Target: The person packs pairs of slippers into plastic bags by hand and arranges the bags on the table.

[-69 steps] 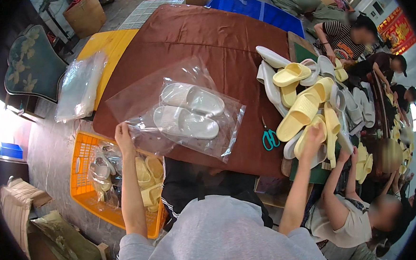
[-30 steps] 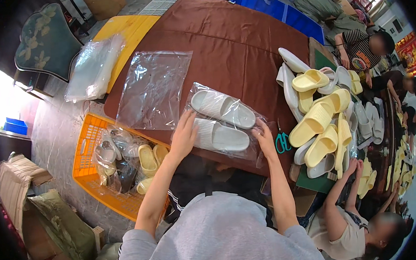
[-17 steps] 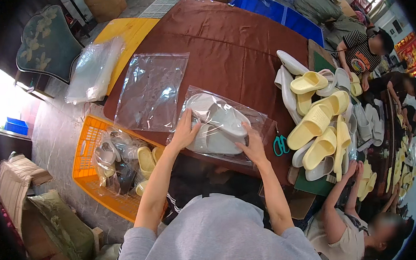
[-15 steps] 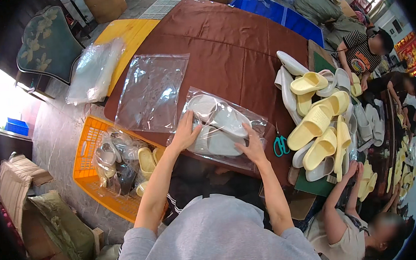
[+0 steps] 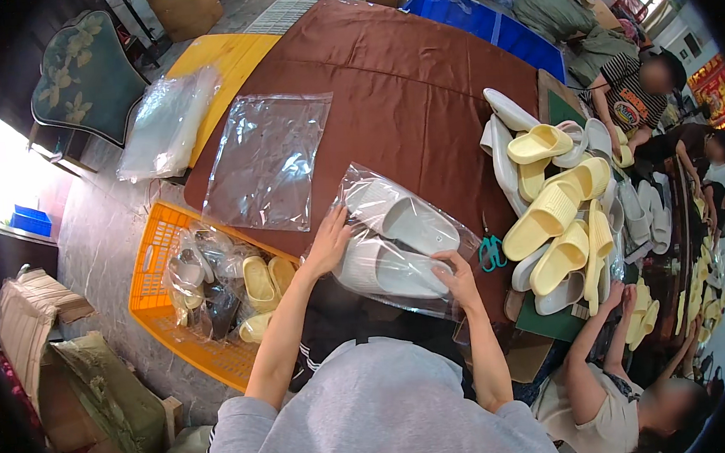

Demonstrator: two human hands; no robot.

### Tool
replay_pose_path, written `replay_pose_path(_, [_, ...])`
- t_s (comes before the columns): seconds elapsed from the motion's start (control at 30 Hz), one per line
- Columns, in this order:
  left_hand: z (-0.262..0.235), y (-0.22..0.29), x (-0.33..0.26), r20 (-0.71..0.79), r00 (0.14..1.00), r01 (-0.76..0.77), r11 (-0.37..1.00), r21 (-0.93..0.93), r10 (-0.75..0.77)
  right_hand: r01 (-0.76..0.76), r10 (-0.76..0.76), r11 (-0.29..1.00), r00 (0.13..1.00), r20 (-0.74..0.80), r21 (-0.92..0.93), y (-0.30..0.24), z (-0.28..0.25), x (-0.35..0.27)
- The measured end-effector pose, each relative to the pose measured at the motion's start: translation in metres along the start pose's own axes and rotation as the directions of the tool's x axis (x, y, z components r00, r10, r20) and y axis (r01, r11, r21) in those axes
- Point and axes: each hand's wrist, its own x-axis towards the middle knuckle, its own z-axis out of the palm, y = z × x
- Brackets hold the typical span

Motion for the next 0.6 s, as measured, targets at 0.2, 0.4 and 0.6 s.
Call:
replay_pose_path(0.2, [0.004, 0.016, 0.003, -0.078, 0.997, -0.008, 0.993, 0.116, 0.017, 0.030, -0.027, 0.997, 0.999, 0.044, -0.075, -0.021, -0.021, -0.023])
replay_pose_path(0.4, [-0.001, 0.024, 0.059, -0.435, 0.875, 0.276, 0.957, 0.085, -0.213, 0.068, -0.060, 0.992, 0.995, 0.083, -0.104, -0.019, -0.030, -0.026])
replay_pose_path(0.6, [-0.009, 0.012, 0.086, -0.278, 0.915, 0.211, 0.935, -0.285, -0.292, 0.113, -0.103, 0.962, 0.993, 0.054, -0.250, -0.032, -0.040, -0.044])
